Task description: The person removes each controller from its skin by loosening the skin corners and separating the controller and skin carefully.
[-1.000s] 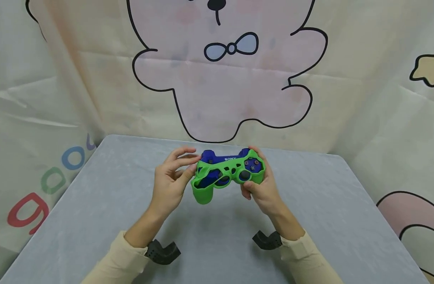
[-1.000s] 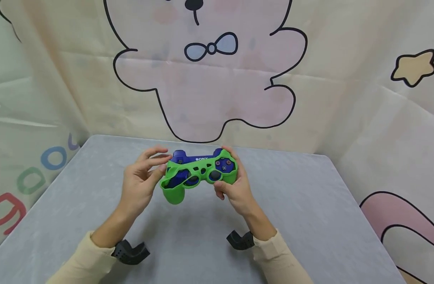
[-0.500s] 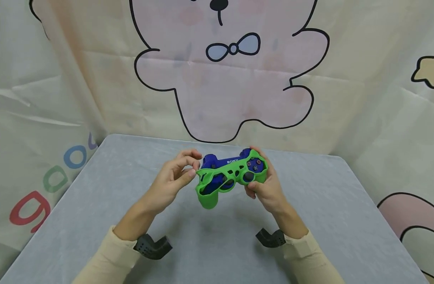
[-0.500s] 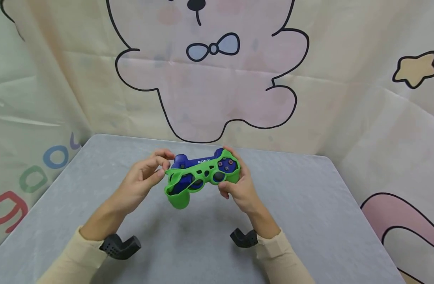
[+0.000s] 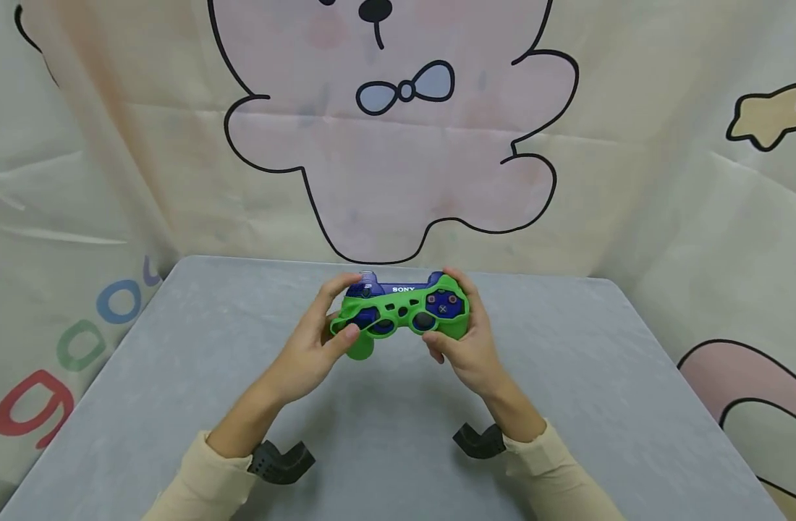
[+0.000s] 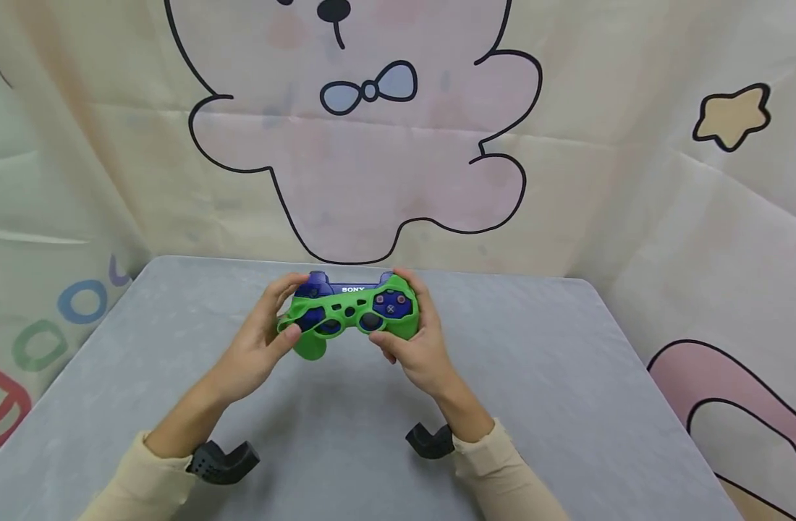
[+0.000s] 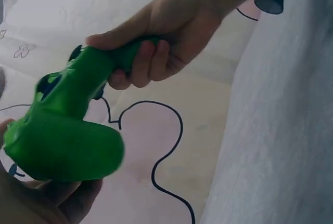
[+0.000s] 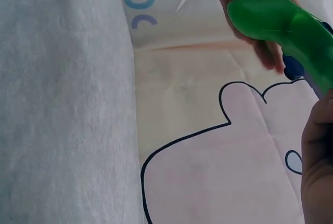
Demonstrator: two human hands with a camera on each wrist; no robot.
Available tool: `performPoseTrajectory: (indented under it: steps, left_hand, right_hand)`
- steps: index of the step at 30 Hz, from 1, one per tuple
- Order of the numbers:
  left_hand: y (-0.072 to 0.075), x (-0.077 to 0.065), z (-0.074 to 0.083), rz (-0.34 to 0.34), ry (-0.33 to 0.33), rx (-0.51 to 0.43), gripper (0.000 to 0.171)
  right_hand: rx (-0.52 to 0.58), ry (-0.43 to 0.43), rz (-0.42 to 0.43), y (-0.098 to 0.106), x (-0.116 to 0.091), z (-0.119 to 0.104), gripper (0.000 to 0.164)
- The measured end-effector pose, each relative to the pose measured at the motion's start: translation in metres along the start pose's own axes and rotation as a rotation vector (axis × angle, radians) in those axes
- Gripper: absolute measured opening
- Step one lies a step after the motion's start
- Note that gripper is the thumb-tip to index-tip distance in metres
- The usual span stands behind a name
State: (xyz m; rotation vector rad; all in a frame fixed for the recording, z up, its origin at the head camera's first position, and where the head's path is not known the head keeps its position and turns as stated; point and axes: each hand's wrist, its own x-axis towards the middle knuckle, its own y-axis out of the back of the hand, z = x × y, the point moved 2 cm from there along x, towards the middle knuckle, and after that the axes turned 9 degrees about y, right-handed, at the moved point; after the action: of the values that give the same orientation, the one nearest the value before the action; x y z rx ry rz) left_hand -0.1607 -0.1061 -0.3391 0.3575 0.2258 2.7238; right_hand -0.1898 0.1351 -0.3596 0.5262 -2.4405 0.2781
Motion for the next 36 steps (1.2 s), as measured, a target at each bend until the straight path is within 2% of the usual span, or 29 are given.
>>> performPoseTrajectory:
  steps: [5, 9, 14, 19, 24, 31, 36]
  left_hand:
    - [0.0, -0.001, -0.005, -0.007, 0.03, 0.018, 0.072]
    - [0.002, -0.001, -0.008, 0.004, 0.038, -0.031, 0.075]
    - [0.002, -0.001, -0.011, 0.039, 0.043, -0.054, 0.074]
    - [0.0, -0.001, -0.011, 0.105, 0.023, 0.01, 0.073]
    - [-0.002, -0.001, -0.009, 0.132, -0.032, 0.072, 0.073]
    - [-0.009, 0.0, -0.011, 0.135, -0.114, 0.17, 0.071]
    - [-0.013, 0.001, -0.011, 0.139, -0.128, 0.191, 0.07]
  right_hand:
    - [0.033, 0.02, -0.042, -0.009, 0.0, 0.0, 0.084]
    - [0.056, -0.007, -0.116, -0.012, -0.002, 0.001, 0.085]
    - [-0.033, -0.055, -0.189, -0.008, -0.002, -0.001, 0.081]
    - [-0.1, -0.054, -0.256, 0.002, 0.003, -0.006, 0.067]
    - [-0.102, -0.021, -0.23, 0.009, 0.008, -0.007, 0.039]
    - [-0.048, -0.014, -0.154, 0.012, 0.008, -0.006, 0.022]
    - [-0.026, -0.031, -0.123, 0.014, 0.007, -0.005, 0.013]
